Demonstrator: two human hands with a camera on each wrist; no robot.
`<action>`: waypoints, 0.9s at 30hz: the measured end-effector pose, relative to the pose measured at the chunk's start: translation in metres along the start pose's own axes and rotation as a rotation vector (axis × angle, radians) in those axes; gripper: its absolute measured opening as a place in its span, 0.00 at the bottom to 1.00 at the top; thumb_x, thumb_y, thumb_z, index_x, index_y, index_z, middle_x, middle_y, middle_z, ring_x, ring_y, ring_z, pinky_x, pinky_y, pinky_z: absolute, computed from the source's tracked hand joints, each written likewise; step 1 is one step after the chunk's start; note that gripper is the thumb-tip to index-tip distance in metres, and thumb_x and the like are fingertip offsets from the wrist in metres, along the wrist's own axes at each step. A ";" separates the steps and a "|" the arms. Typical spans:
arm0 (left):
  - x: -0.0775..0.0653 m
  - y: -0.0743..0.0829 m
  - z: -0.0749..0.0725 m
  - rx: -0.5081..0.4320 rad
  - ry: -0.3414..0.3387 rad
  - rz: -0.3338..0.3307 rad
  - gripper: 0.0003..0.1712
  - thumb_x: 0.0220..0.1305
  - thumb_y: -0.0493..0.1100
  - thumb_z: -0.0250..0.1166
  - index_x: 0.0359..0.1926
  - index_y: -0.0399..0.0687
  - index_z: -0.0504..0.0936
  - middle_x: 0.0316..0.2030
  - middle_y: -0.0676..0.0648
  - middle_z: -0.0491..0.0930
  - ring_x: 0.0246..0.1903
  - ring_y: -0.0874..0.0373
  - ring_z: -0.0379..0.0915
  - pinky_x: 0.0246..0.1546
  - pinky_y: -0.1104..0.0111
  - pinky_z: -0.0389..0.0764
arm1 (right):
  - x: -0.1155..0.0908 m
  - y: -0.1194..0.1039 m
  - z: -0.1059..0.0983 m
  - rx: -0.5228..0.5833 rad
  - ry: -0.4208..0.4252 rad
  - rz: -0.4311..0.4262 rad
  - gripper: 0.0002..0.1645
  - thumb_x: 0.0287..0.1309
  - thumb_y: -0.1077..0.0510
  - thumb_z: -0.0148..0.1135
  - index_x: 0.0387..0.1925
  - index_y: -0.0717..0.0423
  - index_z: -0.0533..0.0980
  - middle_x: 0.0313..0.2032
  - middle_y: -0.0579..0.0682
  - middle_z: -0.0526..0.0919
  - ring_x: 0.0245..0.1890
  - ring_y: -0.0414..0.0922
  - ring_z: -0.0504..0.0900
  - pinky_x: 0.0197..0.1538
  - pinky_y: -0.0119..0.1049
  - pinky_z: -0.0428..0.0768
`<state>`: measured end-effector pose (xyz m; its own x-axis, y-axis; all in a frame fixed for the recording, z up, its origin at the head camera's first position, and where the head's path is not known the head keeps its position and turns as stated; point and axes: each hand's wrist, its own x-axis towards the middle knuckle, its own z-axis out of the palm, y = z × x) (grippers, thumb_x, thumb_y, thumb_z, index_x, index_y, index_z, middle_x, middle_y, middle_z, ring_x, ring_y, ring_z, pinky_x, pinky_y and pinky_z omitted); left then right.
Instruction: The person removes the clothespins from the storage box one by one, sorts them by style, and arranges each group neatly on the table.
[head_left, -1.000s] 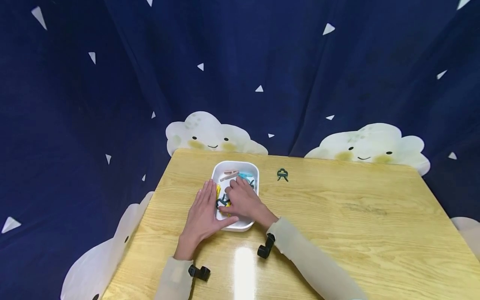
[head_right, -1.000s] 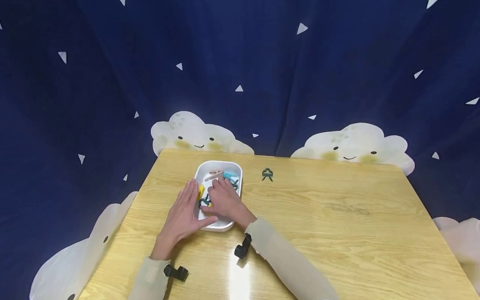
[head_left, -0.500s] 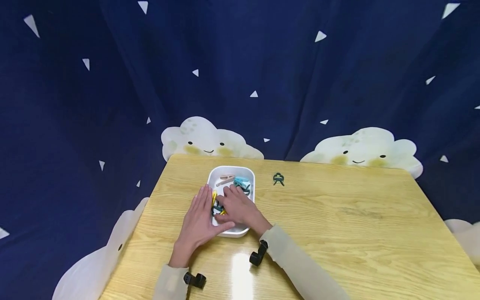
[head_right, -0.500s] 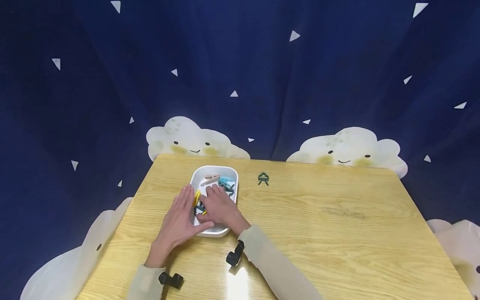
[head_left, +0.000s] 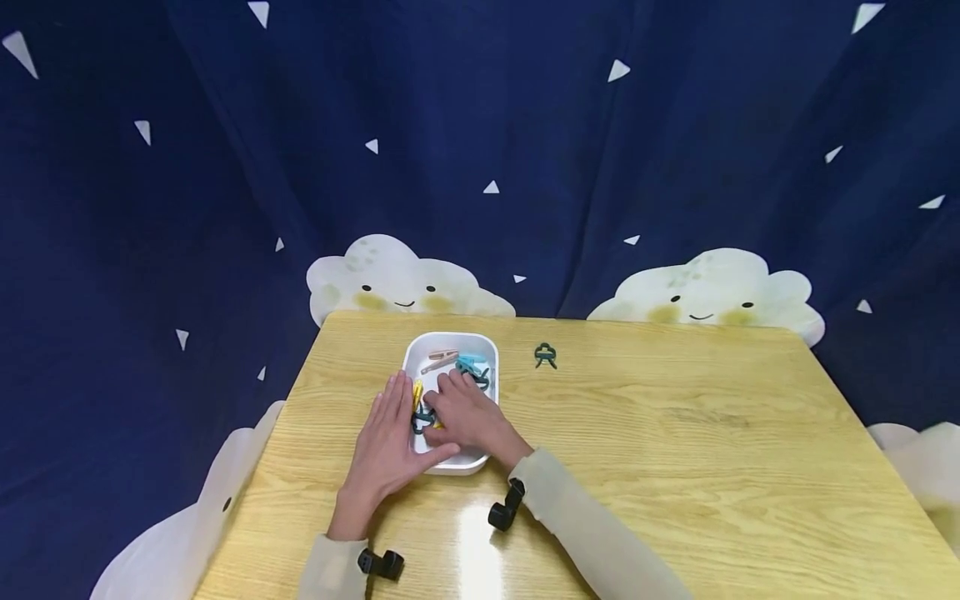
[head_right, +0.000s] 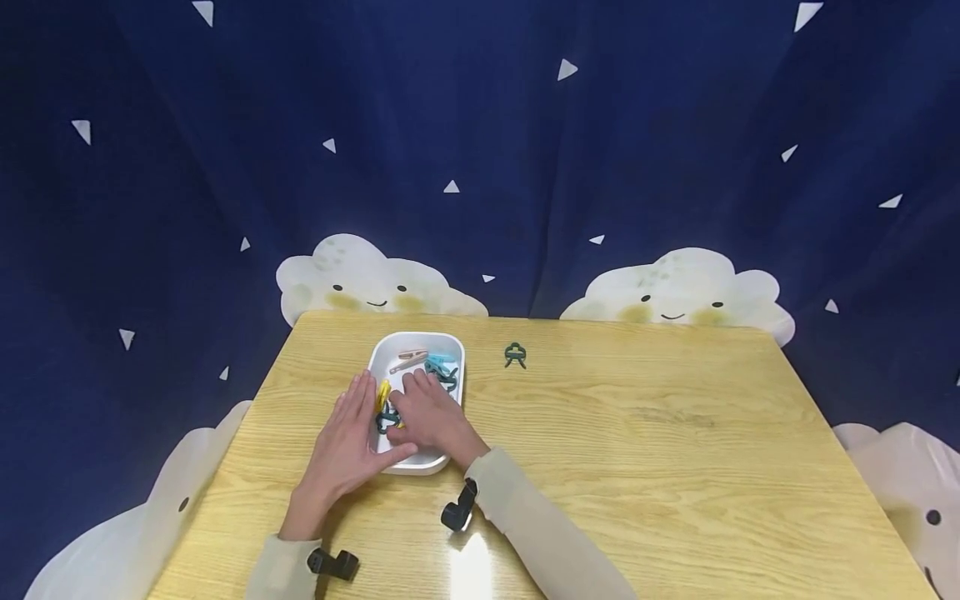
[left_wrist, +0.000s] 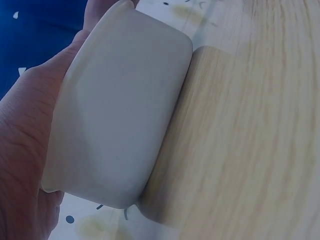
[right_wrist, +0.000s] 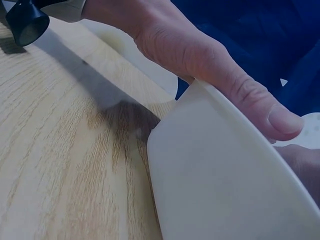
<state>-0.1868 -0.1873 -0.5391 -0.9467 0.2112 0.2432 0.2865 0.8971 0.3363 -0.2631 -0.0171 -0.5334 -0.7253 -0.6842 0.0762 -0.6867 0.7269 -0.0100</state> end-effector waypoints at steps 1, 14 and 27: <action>0.000 0.000 0.000 0.001 0.002 0.001 0.77 0.54 0.87 0.59 0.82 0.34 0.45 0.83 0.36 0.42 0.82 0.43 0.37 0.81 0.51 0.45 | 0.000 0.000 0.000 -0.001 -0.002 0.003 0.29 0.62 0.30 0.61 0.53 0.45 0.82 0.49 0.48 0.76 0.51 0.47 0.68 0.64 0.45 0.71; -0.002 -0.001 0.003 -0.018 0.004 -0.012 0.77 0.53 0.87 0.59 0.82 0.34 0.46 0.83 0.38 0.41 0.82 0.43 0.38 0.82 0.51 0.45 | 0.000 -0.001 0.001 -0.001 -0.019 -0.005 0.28 0.65 0.31 0.62 0.59 0.38 0.84 0.49 0.48 0.76 0.51 0.46 0.67 0.60 0.44 0.71; 0.000 -0.001 0.001 -0.009 0.004 -0.007 0.77 0.53 0.87 0.58 0.82 0.34 0.46 0.83 0.38 0.41 0.83 0.44 0.36 0.82 0.52 0.45 | 0.001 0.000 -0.002 0.026 -0.011 0.020 0.30 0.62 0.34 0.63 0.56 0.48 0.82 0.48 0.49 0.74 0.51 0.47 0.66 0.64 0.45 0.70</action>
<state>-0.1873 -0.1872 -0.5405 -0.9480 0.2038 0.2444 0.2817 0.8949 0.3461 -0.2638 -0.0170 -0.5315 -0.7395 -0.6699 0.0652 -0.6727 0.7389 -0.0376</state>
